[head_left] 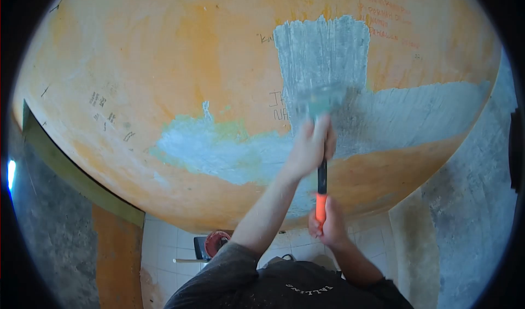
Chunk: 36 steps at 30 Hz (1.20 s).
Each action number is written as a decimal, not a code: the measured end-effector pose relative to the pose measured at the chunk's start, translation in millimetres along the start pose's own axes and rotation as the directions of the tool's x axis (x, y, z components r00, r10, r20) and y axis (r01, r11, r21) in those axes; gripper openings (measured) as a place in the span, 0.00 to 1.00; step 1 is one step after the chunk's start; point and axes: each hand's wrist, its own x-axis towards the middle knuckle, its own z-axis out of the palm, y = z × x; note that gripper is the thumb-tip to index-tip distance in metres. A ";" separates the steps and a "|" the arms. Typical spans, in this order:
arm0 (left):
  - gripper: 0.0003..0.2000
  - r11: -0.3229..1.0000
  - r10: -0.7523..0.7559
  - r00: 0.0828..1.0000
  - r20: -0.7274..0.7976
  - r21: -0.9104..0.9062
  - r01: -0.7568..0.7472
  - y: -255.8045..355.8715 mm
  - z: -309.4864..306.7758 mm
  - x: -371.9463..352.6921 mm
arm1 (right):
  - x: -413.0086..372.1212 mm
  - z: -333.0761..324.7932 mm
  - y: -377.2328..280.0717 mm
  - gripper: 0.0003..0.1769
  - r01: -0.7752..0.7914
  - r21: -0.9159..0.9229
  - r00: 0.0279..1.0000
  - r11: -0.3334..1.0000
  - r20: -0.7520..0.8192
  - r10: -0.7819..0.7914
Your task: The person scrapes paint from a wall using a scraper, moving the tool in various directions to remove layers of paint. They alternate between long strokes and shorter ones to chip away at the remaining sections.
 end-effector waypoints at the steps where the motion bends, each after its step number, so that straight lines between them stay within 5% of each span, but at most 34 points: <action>1: 0.19 0.998 -0.067 0.997 -0.032 -0.004 0.067 -31.1 1.2 -24.3 | -8.5 -25.8 32.0 0.32 -0.032 -0.031 0.999 0.999 -0.035 0.031; 4: 0.16 0.890 -0.400 0.900 -0.173 -0.306 0.337 -124.8 8.9 -91.2 | -34.9 -86.8 98.4 0.30 -0.095 -0.188 0.983 0.978 -0.170 0.062; 8: 0.15 0.853 -0.443 0.867 -0.229 -0.404 0.330 -152.2 19.9 -107.9 | -45.5 -117.5 79.6 0.26 -0.187 -0.270 0.979 0.945 -0.129 0.157; 17: 0.15 0.914 -0.397 0.826 -0.401 -0.256 0.315 -135.6 46.4 -81.6 | -28.5 -141.3 64.3 0.23 -0.193 -0.257 0.981 0.947 -0.086 0.176; 22: 0.16 0.947 -0.321 0.820 -0.474 -0.151 0.283 -137.4 45.8 -83.8 | -21.9 -140.2 73.0 0.23 -0.047 -0.362 0.999 0.931 -0.042 0.034; 36: 0.16 0.937 -0.349 0.783 -0.514 -0.173 0.304 -145.7 32.9 -92.2 | -24.1 -131.7 76.0 0.23 -0.065 -0.371 0.998 0.926 -0.016 0.064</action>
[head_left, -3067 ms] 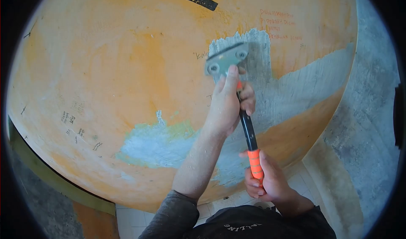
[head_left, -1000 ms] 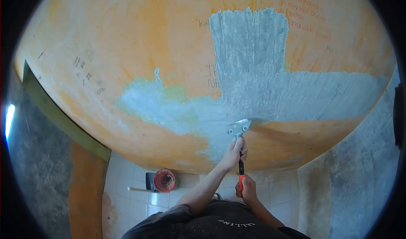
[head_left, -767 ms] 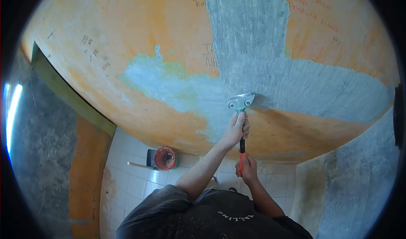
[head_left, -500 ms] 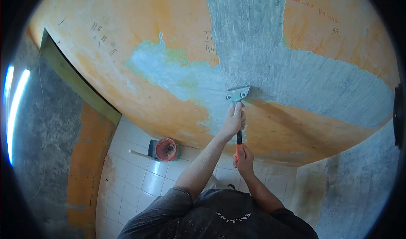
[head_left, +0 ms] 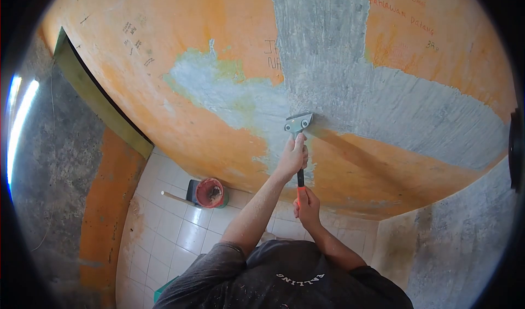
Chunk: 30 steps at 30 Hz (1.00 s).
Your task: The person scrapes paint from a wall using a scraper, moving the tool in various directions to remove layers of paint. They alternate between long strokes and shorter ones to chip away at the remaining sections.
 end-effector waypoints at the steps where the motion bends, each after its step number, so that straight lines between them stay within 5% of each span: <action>1: 0.15 1.000 -0.015 1.000 -0.012 0.006 0.015 3.7 0.2 -0.2 | 1.2 1.8 -0.6 0.23 -0.004 0.000 1.000 1.000 0.005 0.004; 11: 0.14 0.997 0.014 0.999 -0.031 0.077 -0.012 9.4 -6.2 3.1 | 1.1 16.7 -3.1 0.23 -0.032 0.006 0.999 0.999 -0.012 0.032; 14: 0.13 0.999 0.031 0.998 0.053 0.028 -0.032 14.1 -11.2 -3.2 | -6.9 28.4 -6.4 0.23 -0.140 0.056 0.989 0.989 -0.038 0.142; 16: 0.14 0.999 0.013 0.998 0.062 0.049 -0.016 4.7 -18.6 -1.3 | 0.1 19.5 14.1 0.22 -0.064 0.048 0.996 0.997 -0.056 0.067; 19: 0.17 1.000 -0.018 0.991 0.133 -0.017 0.020 3.6 -24.5 3.4 | -4.8 31.6 12.0 0.22 -0.065 0.052 0.994 0.997 -0.090 0.069; 21: 0.20 0.915 -0.078 0.973 0.218 -0.371 0.156 7.8 -33.1 7.8 | -5.2 40.1 4.3 0.22 -0.059 0.042 0.992 0.997 -0.113 0.064; 28: 0.20 0.932 -0.147 0.953 0.267 -0.285 0.223 16.8 -39.6 13.1 | -7.5 49.9 15.9 0.24 -0.124 0.164 0.984 0.979 -0.109 0.143; 30: 0.19 0.963 -0.189 0.967 0.172 -0.161 0.217 25.9 -34.9 11.2 | -5.9 59.2 7.7 0.25 -0.161 0.225 0.981 0.961 -0.068 0.181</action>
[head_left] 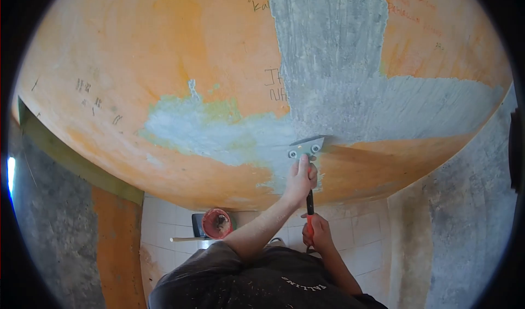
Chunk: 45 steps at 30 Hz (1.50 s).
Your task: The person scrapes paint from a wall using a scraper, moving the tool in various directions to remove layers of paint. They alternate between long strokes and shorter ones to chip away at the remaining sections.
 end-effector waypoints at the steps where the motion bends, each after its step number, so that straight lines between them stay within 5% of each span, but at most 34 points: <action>1: 0.18 0.999 -0.002 0.999 0.039 -0.043 0.004 4.0 0.0 -2.5 | -5.0 5.2 -2.4 0.27 -0.006 0.022 1.000 1.000 -0.009 0.006; 12: 0.17 0.999 -0.003 0.990 0.142 0.039 -0.003 -9.6 -21.1 8.4 | 1.8 18.7 17.7 0.29 0.068 -0.084 0.980 0.994 -0.181 -0.082; 30: 0.17 0.993 0.019 0.973 0.230 0.107 -0.044 7.0 -22.6 7.8 | 11.3 26.2 26.9 0.29 0.082 0.065 0.991 0.995 -0.114 -0.074; 45: 0.18 0.991 0.034 0.975 0.219 0.116 -0.061 8.3 -7.0 12.0 | 0.3 20.8 17.3 0.21 0.164 -0.294 0.929 0.942 -0.275 -0.248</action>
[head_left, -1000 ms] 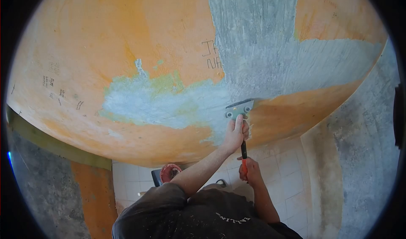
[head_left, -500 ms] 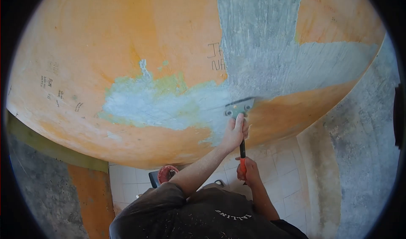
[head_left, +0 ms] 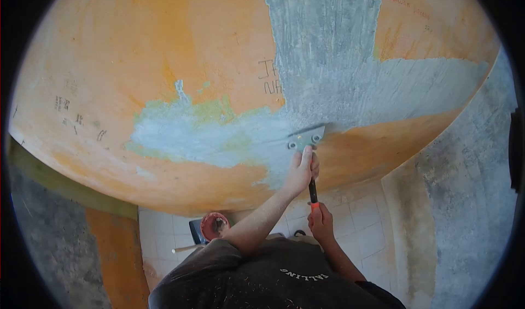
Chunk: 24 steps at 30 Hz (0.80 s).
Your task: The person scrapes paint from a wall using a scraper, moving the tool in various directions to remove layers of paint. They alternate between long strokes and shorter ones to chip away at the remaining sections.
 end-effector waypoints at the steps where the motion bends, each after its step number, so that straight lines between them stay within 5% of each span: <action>1: 0.18 0.999 0.030 0.999 -0.012 0.026 -0.029 2.0 2.6 -2.5 | 1.9 0.3 -1.6 0.20 0.025 -0.040 0.999 0.999 -0.020 -0.026; 6: 0.18 0.999 0.002 1.000 -0.023 0.048 -0.001 -10.3 1.0 4.1 | 10.0 -18.7 2.7 0.18 -0.016 0.022 0.999 1.000 0.032 0.015; 20: 0.17 0.999 0.035 0.998 -0.054 0.021 -0.034 6.2 16.4 5.5 | 15.3 -19.9 -13.0 0.16 0.252 -0.396 0.955 0.883 -0.044 -0.293; 24: 0.17 0.997 0.056 0.998 0.003 0.053 -0.056 6.9 8.1 3.3 | 15.1 -18.2 -6.5 0.15 0.229 -0.378 0.965 0.897 -0.030 -0.259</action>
